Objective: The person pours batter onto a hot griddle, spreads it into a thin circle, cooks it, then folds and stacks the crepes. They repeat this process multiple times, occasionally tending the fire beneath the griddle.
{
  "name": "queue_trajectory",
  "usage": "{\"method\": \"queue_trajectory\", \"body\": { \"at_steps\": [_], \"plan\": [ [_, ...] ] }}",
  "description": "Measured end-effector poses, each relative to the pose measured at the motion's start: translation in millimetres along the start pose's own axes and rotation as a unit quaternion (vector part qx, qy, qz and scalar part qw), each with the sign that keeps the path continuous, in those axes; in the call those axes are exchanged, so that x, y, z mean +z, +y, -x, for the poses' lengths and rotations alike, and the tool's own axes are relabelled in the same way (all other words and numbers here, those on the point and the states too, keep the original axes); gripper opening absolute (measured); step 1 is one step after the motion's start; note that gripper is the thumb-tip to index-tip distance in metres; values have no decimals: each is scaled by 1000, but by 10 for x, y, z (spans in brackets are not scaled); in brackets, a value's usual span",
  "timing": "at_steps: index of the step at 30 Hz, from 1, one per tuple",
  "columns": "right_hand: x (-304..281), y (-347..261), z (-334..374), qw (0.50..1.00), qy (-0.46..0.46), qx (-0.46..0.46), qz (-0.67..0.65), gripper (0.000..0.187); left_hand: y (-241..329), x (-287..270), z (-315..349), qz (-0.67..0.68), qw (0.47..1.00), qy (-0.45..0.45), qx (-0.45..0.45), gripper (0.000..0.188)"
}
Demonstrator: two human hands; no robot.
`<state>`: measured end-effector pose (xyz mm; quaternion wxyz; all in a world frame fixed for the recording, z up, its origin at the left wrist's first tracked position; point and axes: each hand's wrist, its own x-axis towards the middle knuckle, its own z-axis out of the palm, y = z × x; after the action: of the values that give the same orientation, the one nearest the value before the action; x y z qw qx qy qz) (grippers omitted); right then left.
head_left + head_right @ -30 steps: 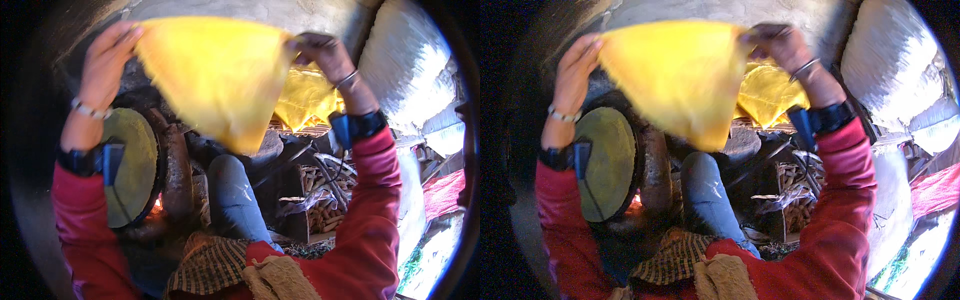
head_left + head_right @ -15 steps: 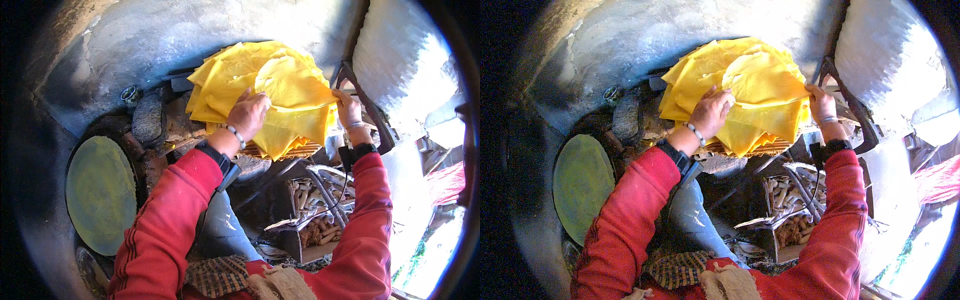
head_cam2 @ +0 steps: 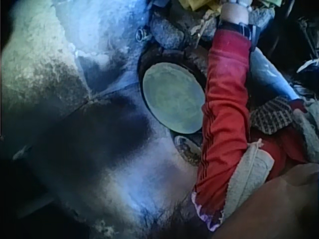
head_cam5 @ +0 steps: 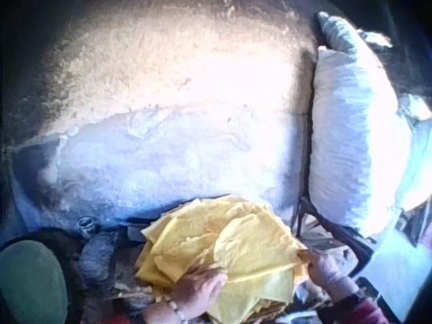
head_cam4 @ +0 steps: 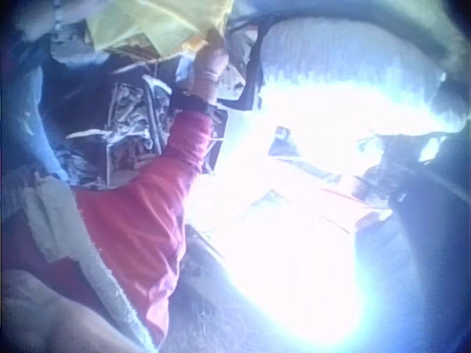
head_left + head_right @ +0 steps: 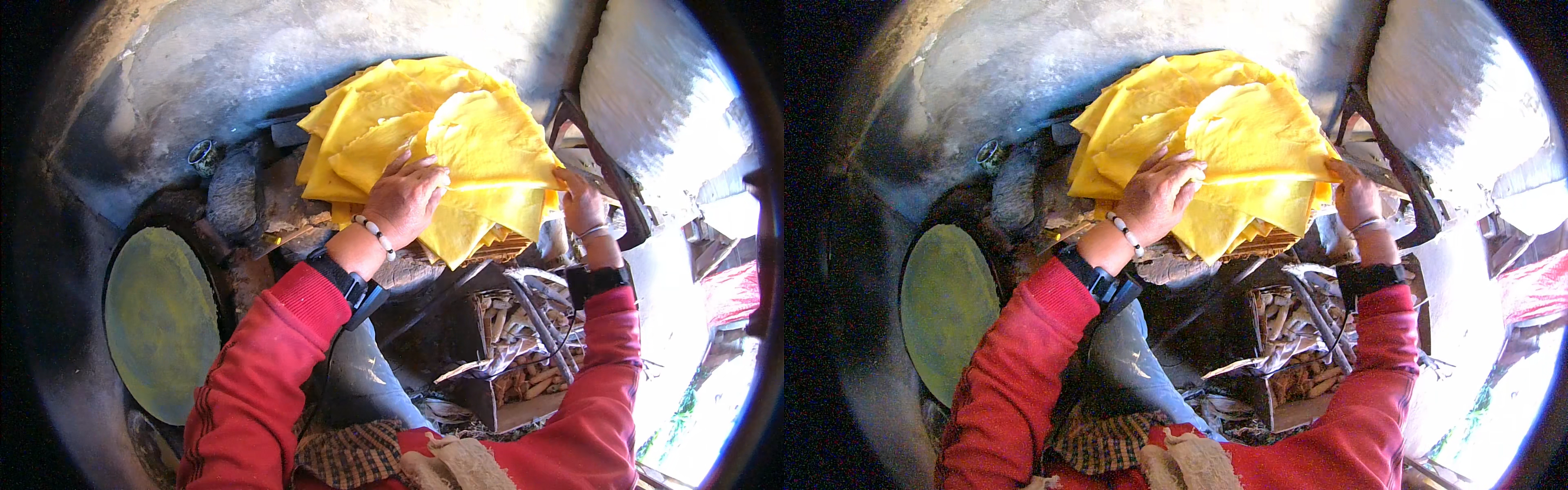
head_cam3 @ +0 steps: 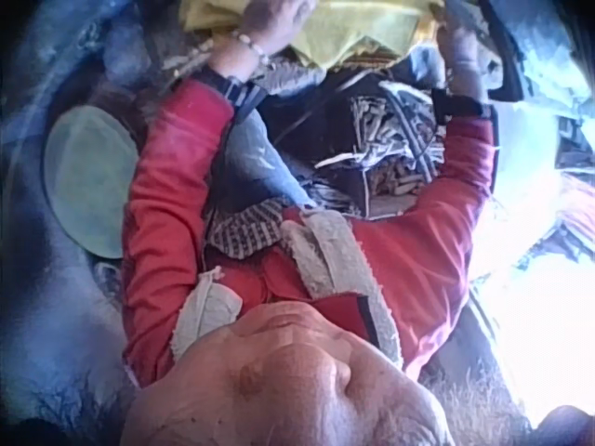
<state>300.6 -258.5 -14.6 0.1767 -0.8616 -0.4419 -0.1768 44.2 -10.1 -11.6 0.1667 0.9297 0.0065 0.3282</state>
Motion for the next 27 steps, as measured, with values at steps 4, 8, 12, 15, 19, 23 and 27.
{"method": "queue_trajectory", "body": {
  "at_steps": [4, 8, 12, 15, 19, 23, 27],
  "plan": [
    [-328, -16, -591, 988, -86, 79, 102, 22, -1, -35, -7, 1, 1000, -10, 7, 22],
    [82, -326, -1494, 973, -219, 70, 16, 75, 94, -69, -20, -47, 998, -7, 27, 46],
    [658, -584, -1971, 954, -280, 91, 49, 104, 130, -147, 120, -80, 993, -89, 22, 65],
    [888, -511, -1974, 948, -289, 123, 46, 105, 100, -162, 228, -59, 993, -106, 16, 70],
    [973, -312, -2008, 899, -387, 91, -186, 105, 138, -160, 303, -37, 993, -110, -9, 74],
    [944, -227, -1982, 971, -217, 80, -53, 72, 205, -222, 401, -4, 998, -69, -4, 74],
    [492, 142, -1251, 914, 5, -376, 152, 48, 199, -565, 830, -16, 999, -34, -36, 69]
  ]
}}
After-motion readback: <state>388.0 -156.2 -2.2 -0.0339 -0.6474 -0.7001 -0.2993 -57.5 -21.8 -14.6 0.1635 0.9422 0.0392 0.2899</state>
